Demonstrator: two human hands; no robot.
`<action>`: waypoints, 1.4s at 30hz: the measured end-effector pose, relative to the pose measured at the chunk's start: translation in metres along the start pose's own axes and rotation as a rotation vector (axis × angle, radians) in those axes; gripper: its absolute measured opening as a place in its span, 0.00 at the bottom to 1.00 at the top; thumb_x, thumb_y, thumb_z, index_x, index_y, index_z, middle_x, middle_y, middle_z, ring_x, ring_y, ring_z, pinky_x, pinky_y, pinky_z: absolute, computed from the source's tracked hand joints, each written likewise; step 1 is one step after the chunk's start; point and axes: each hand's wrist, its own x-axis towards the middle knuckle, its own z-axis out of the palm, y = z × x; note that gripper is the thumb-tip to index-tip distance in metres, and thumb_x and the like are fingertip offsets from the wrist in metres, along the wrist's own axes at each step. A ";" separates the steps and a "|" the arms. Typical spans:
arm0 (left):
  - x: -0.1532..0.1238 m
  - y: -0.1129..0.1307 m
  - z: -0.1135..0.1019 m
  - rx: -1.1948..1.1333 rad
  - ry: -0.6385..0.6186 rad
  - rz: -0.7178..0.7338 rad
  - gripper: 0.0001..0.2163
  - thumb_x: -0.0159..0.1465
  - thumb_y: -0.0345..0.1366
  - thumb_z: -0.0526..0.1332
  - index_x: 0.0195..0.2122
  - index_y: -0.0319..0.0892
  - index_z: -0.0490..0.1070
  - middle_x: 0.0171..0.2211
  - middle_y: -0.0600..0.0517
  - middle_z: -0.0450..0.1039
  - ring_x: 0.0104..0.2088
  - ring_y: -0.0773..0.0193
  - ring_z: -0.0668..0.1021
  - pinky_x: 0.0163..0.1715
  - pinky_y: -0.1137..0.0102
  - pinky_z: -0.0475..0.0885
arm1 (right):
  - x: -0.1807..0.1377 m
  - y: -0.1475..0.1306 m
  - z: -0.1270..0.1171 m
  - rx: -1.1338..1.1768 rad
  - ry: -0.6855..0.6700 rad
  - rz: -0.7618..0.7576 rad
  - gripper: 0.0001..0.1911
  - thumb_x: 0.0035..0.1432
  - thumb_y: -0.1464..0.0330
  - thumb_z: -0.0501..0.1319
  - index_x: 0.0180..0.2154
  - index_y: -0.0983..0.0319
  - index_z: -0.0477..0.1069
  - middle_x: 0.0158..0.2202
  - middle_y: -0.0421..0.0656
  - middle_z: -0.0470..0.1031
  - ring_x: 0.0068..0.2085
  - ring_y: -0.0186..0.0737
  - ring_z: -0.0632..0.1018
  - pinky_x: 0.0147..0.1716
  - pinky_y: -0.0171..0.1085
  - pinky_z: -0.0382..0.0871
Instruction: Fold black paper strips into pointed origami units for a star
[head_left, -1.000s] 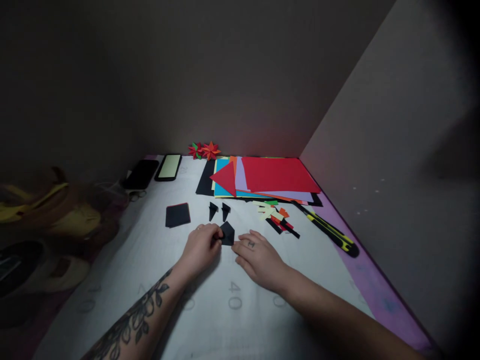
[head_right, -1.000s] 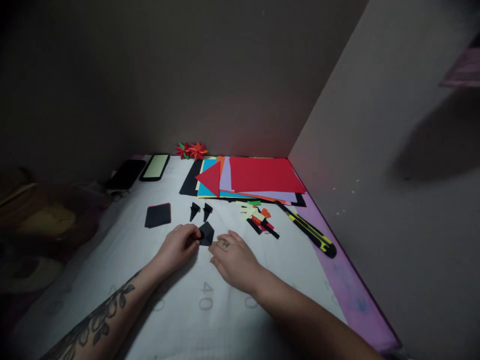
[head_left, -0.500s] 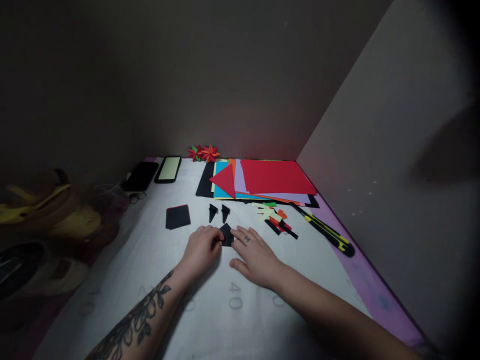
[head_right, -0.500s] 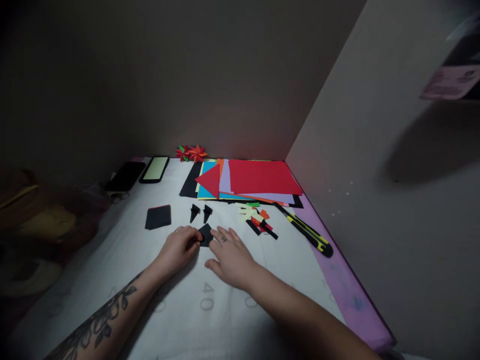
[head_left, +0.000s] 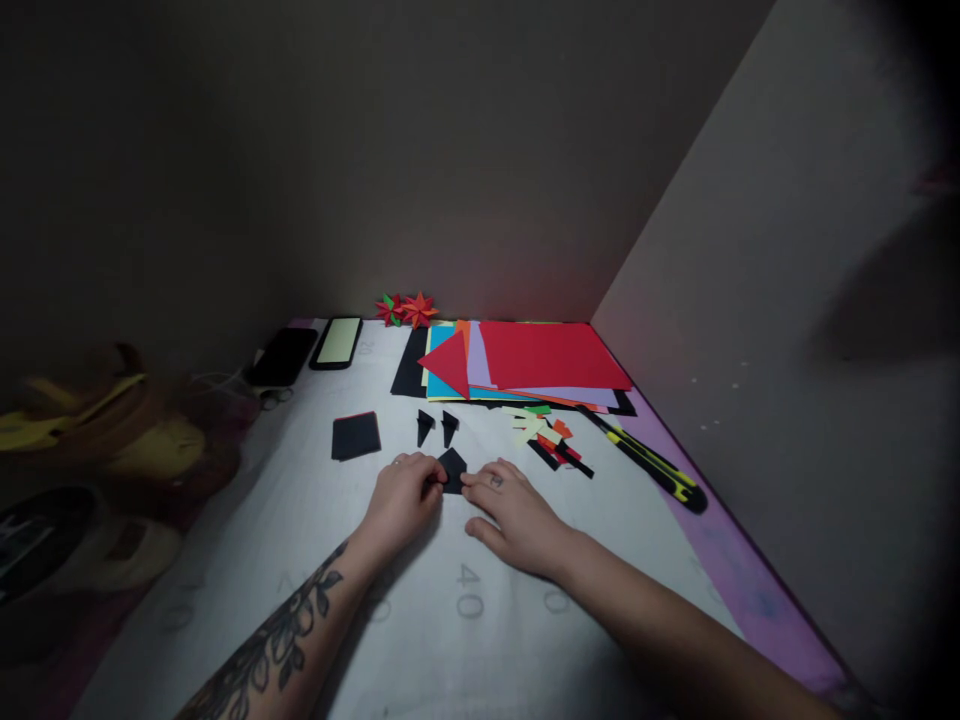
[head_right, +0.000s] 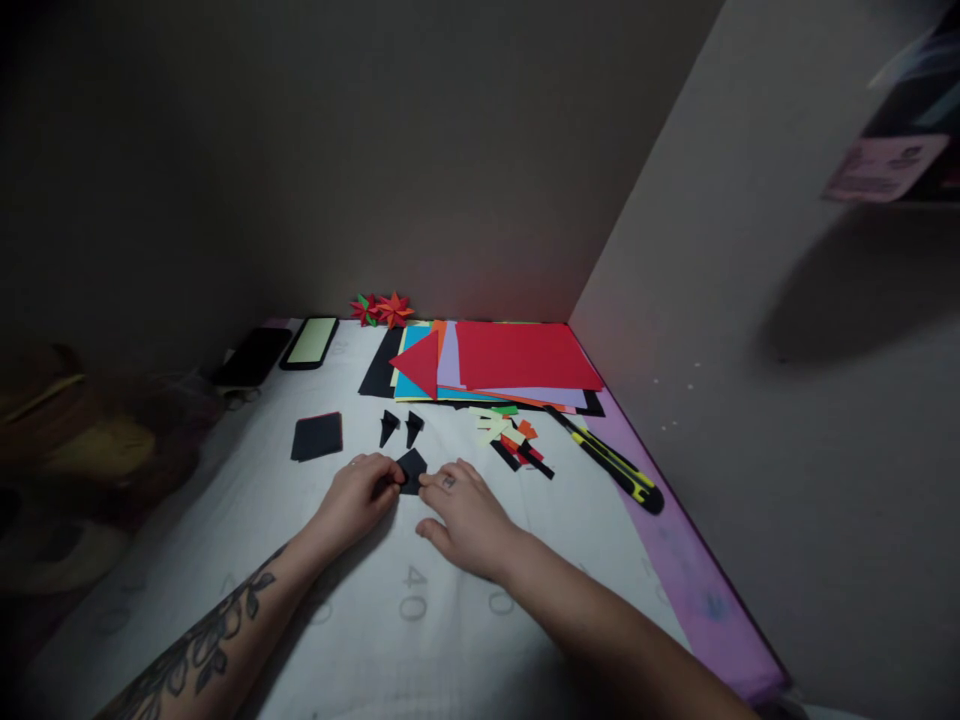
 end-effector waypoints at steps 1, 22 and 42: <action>0.000 0.000 0.000 0.006 -0.001 0.001 0.09 0.55 0.25 0.56 0.32 0.44 0.72 0.32 0.51 0.75 0.36 0.58 0.73 0.36 0.66 0.65 | -0.001 0.001 0.000 0.013 0.010 -0.014 0.13 0.56 0.67 0.63 0.44 0.61 0.71 0.52 0.46 0.73 0.50 0.46 0.69 0.57 0.53 0.55; -0.007 0.014 0.003 -0.223 0.120 0.026 0.09 0.63 0.37 0.56 0.27 0.42 0.70 0.28 0.51 0.69 0.34 0.61 0.71 0.36 0.66 0.64 | 0.008 0.002 0.010 0.589 0.420 0.220 0.09 0.56 0.71 0.57 0.40 0.60 0.68 0.37 0.43 0.74 0.38 0.39 0.75 0.38 0.37 0.70; -0.007 0.032 0.011 -0.993 0.053 -0.332 0.23 0.51 0.32 0.64 0.47 0.42 0.57 0.23 0.59 0.69 0.23 0.70 0.70 0.24 0.75 0.63 | 0.015 -0.005 0.026 0.868 0.449 0.391 0.09 0.49 0.73 0.58 0.32 0.58 0.60 0.26 0.34 0.64 0.26 0.33 0.68 0.27 0.32 0.62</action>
